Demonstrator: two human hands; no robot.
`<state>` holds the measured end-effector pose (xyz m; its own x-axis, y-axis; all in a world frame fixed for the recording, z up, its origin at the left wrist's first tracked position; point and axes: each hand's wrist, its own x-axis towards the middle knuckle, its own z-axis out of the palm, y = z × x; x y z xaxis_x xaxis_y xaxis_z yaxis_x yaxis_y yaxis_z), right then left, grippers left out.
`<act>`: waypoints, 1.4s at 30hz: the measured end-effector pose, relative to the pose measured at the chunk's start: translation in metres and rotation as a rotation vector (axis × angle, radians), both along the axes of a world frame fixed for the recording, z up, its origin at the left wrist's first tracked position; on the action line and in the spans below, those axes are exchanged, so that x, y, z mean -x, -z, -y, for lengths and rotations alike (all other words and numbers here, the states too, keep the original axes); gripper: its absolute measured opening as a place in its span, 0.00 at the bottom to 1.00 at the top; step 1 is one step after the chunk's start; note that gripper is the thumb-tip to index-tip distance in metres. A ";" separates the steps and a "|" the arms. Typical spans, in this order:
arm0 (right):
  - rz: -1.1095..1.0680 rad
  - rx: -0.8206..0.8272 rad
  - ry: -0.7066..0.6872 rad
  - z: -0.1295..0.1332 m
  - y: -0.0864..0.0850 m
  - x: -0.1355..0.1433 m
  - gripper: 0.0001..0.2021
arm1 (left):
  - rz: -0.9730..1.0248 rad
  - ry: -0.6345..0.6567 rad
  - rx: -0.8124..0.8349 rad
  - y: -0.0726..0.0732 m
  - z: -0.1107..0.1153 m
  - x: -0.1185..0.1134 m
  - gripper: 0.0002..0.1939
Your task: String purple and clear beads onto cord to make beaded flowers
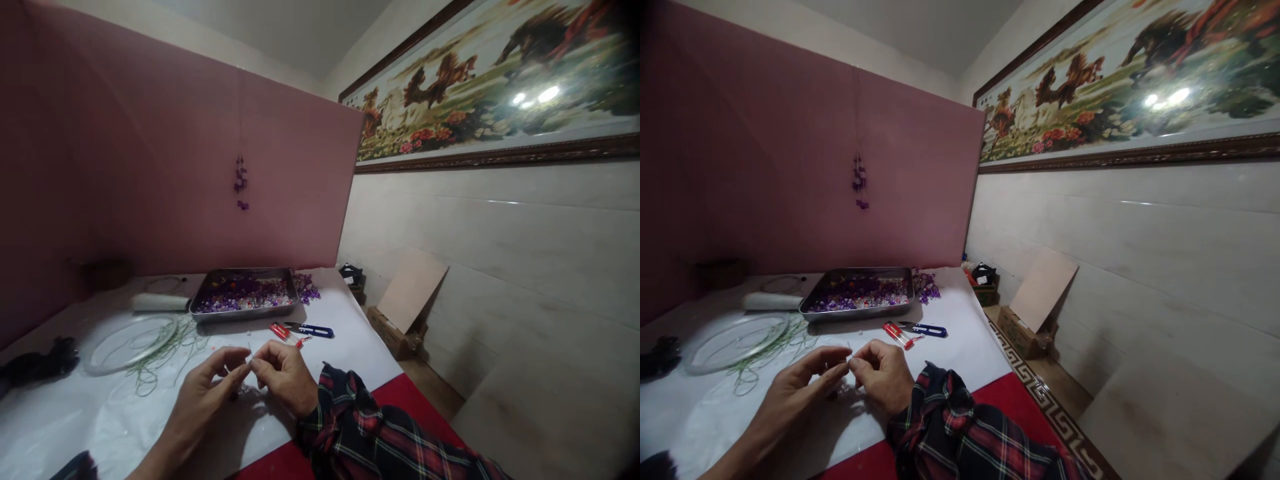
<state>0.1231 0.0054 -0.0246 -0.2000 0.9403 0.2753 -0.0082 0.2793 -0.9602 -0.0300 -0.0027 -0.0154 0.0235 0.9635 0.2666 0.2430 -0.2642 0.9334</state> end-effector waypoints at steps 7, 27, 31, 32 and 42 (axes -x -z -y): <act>0.106 -0.030 0.025 0.006 0.000 0.001 0.09 | -0.054 -0.049 -0.095 0.008 0.001 0.007 0.12; 0.082 0.050 0.126 0.011 -0.003 0.003 0.05 | 0.076 -0.088 0.066 -0.001 0.005 0.001 0.16; 0.095 0.057 0.133 0.013 -0.005 0.003 0.05 | -0.071 0.024 -0.112 0.006 0.000 0.007 0.16; 0.096 0.054 0.127 0.013 -0.005 0.003 0.05 | -0.095 0.063 -0.163 0.008 0.000 0.007 0.15; 0.092 0.036 0.101 0.011 -0.002 0.002 0.05 | -0.253 -0.030 -0.224 0.010 0.001 0.006 0.13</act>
